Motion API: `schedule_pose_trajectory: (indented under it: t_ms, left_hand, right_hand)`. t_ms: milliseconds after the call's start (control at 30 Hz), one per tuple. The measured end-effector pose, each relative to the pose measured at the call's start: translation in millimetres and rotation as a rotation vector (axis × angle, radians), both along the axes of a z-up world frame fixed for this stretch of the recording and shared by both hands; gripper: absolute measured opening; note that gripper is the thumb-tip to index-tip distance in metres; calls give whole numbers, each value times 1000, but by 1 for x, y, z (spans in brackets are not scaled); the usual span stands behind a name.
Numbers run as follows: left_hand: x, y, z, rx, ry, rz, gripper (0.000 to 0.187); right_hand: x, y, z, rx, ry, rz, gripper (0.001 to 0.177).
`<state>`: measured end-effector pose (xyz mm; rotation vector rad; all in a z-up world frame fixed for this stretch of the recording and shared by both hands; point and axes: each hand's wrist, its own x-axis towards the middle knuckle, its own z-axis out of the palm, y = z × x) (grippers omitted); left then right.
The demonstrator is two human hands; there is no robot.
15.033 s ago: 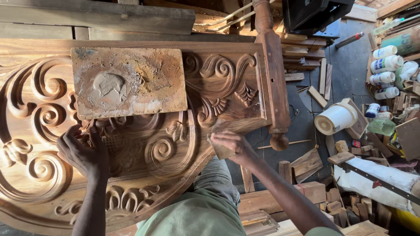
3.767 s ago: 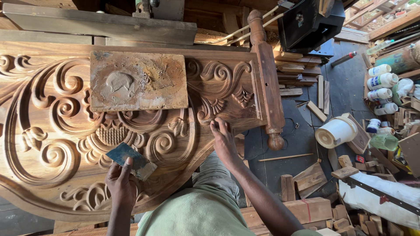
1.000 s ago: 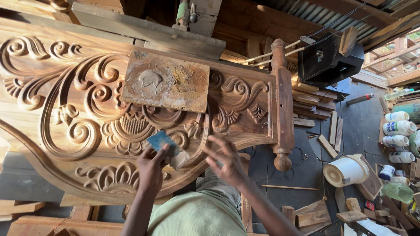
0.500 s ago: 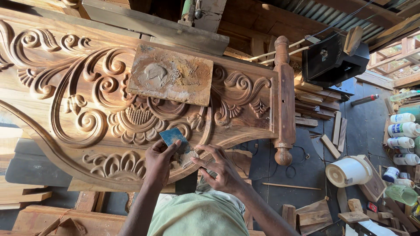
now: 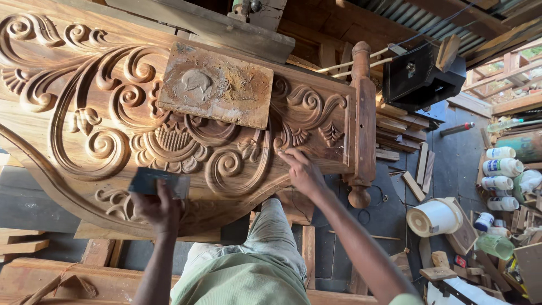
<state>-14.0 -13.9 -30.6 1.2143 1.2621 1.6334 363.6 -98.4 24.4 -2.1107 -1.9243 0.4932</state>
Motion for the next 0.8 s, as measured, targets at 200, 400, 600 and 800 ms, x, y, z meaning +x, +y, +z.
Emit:
schedule_pose_trajectory:
  t_ms: [200,400,600,800]
  left_hand:
    - [5,-1,-20,69,62,20,27]
    - [5,-1,-10,23,133,-11,23]
    - [5,-1,5,-41,198,-25,22]
    - [6,-3,12,-40,207,-30,20]
  right_hand:
    - [29,40,-1,182,-171,374,55]
    - [26,45,5,98,-199,441,55]
    - [22,48,-12,32,-394,439,46]
    - [26,50,-21,134,-676,655,48]
